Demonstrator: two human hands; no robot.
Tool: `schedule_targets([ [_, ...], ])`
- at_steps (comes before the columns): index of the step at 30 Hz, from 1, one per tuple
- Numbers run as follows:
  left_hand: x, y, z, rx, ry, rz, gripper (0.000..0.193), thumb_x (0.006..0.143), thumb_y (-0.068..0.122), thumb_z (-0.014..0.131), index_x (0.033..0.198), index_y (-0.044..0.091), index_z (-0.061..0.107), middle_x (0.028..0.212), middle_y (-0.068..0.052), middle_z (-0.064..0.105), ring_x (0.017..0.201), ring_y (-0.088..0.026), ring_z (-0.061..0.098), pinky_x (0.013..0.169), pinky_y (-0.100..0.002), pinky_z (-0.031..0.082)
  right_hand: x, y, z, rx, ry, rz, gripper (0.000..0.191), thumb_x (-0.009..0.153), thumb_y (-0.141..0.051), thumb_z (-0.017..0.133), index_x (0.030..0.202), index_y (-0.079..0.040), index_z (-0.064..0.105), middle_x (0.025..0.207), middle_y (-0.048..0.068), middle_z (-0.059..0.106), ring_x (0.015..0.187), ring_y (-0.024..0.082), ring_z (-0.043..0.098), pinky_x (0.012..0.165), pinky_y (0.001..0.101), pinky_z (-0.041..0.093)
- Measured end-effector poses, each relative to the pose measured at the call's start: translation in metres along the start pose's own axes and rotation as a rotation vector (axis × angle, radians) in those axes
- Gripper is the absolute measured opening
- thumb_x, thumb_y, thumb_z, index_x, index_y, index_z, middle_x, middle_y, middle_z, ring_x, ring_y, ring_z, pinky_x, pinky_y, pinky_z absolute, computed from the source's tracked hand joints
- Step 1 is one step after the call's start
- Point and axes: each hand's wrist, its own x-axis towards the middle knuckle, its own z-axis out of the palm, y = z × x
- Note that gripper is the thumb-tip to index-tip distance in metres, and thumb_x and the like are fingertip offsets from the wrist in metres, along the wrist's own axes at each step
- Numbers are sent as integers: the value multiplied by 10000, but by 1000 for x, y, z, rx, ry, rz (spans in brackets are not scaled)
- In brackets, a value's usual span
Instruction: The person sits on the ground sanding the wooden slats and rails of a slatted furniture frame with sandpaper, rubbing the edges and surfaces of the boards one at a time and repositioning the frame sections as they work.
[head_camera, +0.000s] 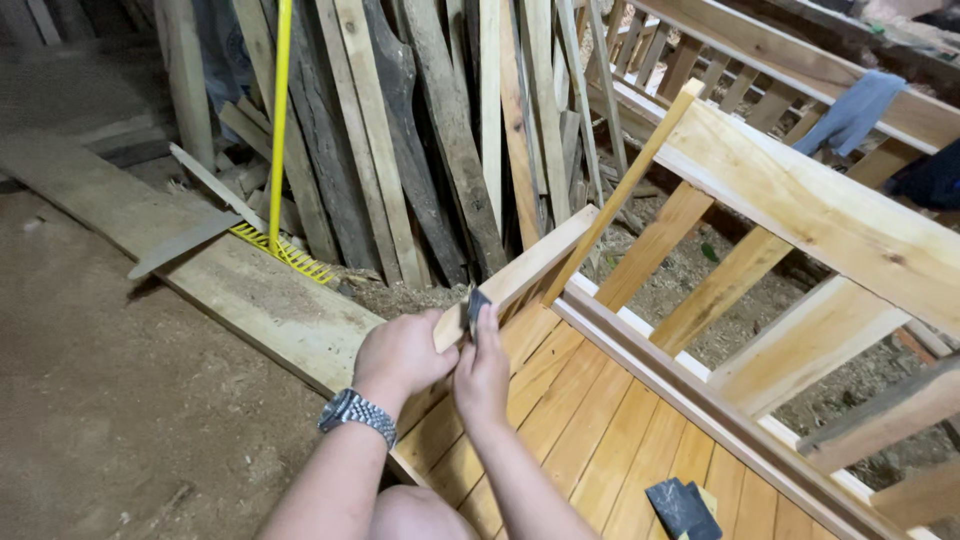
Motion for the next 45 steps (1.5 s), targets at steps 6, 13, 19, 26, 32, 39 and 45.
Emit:
schedule_targets([
  [6, -3, -2, 3, -7, 17, 21, 421, 791, 444, 705, 1141, 212, 714, 974, -152, 751, 935, -354, 723, 867, -478, 575, 51, 20, 0, 62, 107, 78, 431, 1033, -54, 484, 1459, 5, 503, 1554, 253, 481, 1469, 333, 456, 1181, 360, 364],
  [13, 0, 0, 3, 2, 20, 14, 458, 813, 479, 708, 1183, 210, 701, 990, -154, 747, 945, -353, 720, 858, -486, 576, 6, -4, -6, 77, -3, 101, 492, 1013, -80, 426, 1497, 1, 469, 1530, 230, 509, 1437, 310, 477, 1155, 335, 373],
  [19, -5, -1, 5, -33, 65, 19, 471, 802, 492, 721, 1178, 209, 715, 998, -149, 754, 948, -348, 724, 851, -481, 579, 18, -4, -2, 108, 86, 164, 441, 1029, -74, 461, 1461, 4, 501, 1536, 237, 498, 1449, 316, 480, 1163, 360, 381],
  [26, -4, 0, 4, -34, 91, 53, 463, 791, 473, 730, 1154, 186, 716, 973, -157, 752, 928, -353, 723, 835, -484, 576, 1, 7, -17, -27, -33, -23, 509, 984, -56, 477, 1489, 7, 474, 1552, 268, 437, 1443, 359, 426, 1153, 375, 360],
  [32, -7, -1, 4, -4, 64, 27, 430, 823, 489, 709, 1123, 182, 731, 976, -158, 754, 931, -358, 721, 846, -483, 576, 52, 29, -10, 12, 46, 170, 424, 1036, -120, 493, 1444, -11, 520, 1524, 231, 501, 1439, 319, 477, 1161, 356, 381],
  [39, -2, -2, 4, -11, 100, 61, 448, 818, 490, 675, 1158, 201, 723, 972, -160, 753, 917, -354, 726, 830, -483, 582, 19, 15, -13, -9, -85, 185, 482, 1016, -128, 456, 1489, -39, 478, 1489, 224, 543, 1390, 326, 529, 1129, 371, 412],
  [45, 1, -12, 13, -30, 161, 31, 387, 890, 378, 539, 1175, 208, 738, 972, -158, 755, 910, -358, 726, 839, -492, 576, 37, 19, -23, -122, -78, -30, 489, 993, -31, 453, 1478, 28, 476, 1521, 292, 469, 1420, 411, 462, 1163, 419, 384],
])
